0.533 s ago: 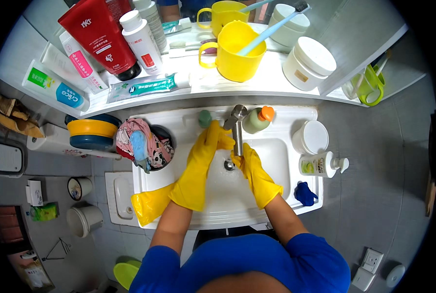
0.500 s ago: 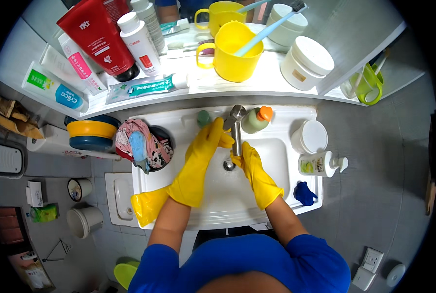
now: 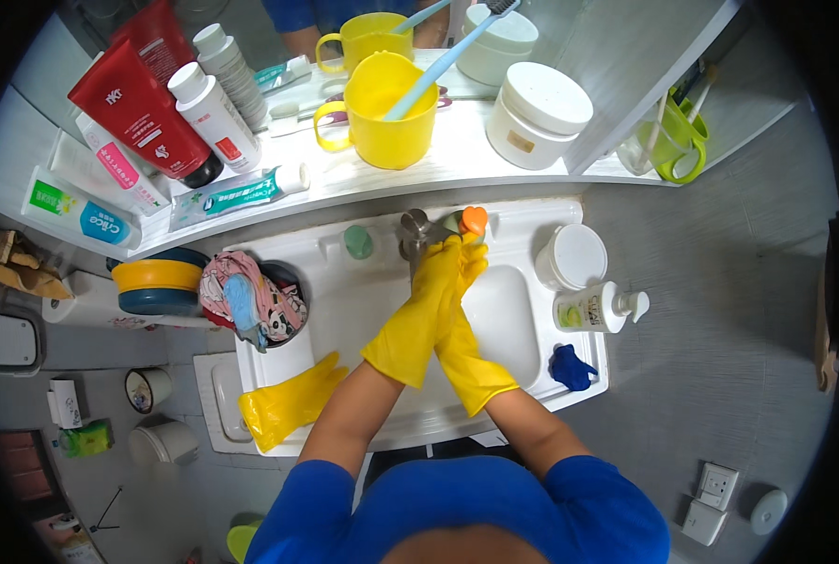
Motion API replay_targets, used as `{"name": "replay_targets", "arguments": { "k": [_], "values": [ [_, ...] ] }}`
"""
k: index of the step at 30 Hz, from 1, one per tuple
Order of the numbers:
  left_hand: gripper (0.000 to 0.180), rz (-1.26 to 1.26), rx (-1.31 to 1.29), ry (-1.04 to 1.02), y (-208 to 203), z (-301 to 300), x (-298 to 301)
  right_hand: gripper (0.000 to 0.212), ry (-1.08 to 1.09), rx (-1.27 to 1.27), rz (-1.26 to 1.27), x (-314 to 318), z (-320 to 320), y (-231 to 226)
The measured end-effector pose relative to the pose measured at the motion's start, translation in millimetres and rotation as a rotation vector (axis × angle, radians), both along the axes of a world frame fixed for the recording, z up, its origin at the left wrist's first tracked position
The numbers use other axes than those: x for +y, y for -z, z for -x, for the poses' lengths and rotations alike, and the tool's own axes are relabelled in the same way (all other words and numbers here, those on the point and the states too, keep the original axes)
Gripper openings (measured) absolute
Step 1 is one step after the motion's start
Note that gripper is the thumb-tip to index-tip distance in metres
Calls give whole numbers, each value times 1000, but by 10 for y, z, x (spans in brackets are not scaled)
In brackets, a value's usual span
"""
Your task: The person washes several items of clothing by hand in a bathroom sink. They scrub a blue cloth, a red garment, and a light blue cloth under running water, rinsing and wringing each item before placing it aside.
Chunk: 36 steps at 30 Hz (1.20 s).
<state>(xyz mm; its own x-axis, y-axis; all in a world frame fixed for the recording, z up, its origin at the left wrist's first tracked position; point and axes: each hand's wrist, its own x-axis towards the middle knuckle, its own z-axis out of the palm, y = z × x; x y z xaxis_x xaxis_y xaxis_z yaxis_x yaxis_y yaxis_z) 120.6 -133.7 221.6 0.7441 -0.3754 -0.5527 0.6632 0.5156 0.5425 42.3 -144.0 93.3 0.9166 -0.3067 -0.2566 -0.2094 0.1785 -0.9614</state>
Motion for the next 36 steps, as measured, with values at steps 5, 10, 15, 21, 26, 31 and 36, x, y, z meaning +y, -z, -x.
{"name": "replay_targets", "arguments": {
  "k": [5,10,15,21,26,31,36],
  "values": [
    [32,53,71,66,23,43,93,46,-20,124,-175,-181,91,201],
    [39,98,-22,317,178,504,741,37,-3,266,-1181,-397,104,390],
    [38,261,-65,201,778,986,1476,22,196,566,-1486,-100,-251,82],
    [48,-692,-316,-278,19,995,2353,21,105,522,-1073,-240,-289,284],
    [83,-1496,-746,-377,-73,366,2801,18,35,442,-1174,-246,-109,80],
    [97,-1983,-597,-288,287,-65,2639,21,199,567,-1129,-2,-97,-669],
    [87,-1430,-697,-624,466,-132,2731,29,-321,587,-206,-284,234,-369]
  ]
}}
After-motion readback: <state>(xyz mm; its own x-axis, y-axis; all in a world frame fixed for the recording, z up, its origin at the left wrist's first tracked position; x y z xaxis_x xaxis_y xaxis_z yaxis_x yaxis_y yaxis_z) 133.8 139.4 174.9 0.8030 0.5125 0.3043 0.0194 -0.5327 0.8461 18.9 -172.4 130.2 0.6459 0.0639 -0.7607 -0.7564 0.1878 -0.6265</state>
